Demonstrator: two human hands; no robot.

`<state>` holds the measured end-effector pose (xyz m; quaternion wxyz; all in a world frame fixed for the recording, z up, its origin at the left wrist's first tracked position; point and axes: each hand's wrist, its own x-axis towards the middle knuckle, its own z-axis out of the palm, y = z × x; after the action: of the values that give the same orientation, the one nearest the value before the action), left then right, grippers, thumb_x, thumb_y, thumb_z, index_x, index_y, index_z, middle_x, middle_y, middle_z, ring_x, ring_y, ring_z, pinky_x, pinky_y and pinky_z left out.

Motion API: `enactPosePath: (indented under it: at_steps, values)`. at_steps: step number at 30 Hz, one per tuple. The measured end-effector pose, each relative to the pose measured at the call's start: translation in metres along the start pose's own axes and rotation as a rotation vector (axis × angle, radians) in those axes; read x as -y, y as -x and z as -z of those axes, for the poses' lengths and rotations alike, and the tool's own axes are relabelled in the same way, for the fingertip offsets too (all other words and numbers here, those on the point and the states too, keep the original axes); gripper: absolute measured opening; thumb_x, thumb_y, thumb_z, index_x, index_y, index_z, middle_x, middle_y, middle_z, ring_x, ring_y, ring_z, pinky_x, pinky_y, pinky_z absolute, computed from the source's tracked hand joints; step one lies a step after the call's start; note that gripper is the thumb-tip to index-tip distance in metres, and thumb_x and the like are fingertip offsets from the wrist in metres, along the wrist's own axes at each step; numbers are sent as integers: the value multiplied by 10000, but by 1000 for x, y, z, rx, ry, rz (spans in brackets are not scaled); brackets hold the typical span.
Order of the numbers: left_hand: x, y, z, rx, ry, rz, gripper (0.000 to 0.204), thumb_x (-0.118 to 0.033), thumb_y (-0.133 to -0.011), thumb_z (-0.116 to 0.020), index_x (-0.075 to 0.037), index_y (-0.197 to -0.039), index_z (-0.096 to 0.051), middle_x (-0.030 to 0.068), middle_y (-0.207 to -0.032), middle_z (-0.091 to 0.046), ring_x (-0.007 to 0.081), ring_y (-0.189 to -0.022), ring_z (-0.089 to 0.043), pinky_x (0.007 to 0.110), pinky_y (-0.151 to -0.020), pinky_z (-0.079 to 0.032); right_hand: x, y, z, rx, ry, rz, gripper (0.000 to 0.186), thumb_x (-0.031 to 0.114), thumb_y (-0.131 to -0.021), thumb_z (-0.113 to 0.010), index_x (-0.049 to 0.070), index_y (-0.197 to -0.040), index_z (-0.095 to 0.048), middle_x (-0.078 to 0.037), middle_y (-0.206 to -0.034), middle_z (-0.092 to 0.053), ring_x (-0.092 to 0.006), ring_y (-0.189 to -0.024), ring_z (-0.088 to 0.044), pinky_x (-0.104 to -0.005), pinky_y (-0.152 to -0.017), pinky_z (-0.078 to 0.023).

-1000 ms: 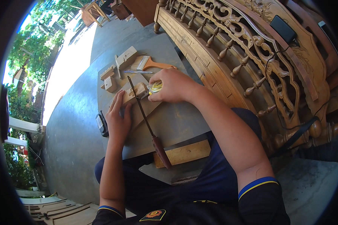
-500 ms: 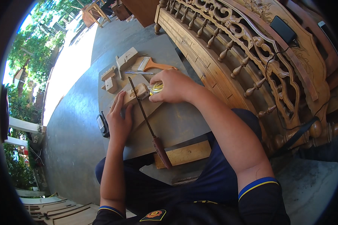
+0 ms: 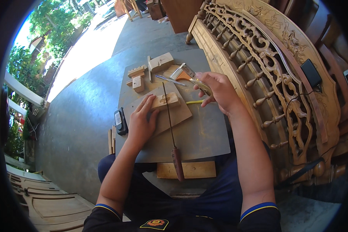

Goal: Using a small saw to cut and shape a wood block, then cleaning it with a brush and measuring it with a tape measure.

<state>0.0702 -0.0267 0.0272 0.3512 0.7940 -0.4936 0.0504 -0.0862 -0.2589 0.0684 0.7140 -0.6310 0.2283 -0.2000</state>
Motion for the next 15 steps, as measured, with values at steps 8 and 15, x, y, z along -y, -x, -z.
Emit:
enactPosePath:
  at_steps: [8,15]
  values:
    - [3,0,-4,-37,-4,-34,452,-64,-928,-685,-29,-1370,-598,192,-1399,-626,439,-1195,-638,464,-994,-538,-3,-8,-9,-76,-202,-88,478,427,-902,-711,22,-1150,-652,-78,-925,-673,-113,-715,-610,-258,-451,-524]
    - [3,0,-4,-22,-9,-11,481,-77,-934,-692,-45,-1403,-593,181,-1432,-616,417,-1254,-621,446,-1040,-520,-13,-22,-4,-112,-238,-123,472,425,-886,-687,31,-1143,-641,-91,-983,-663,-123,-774,-602,-281,-537,-553]
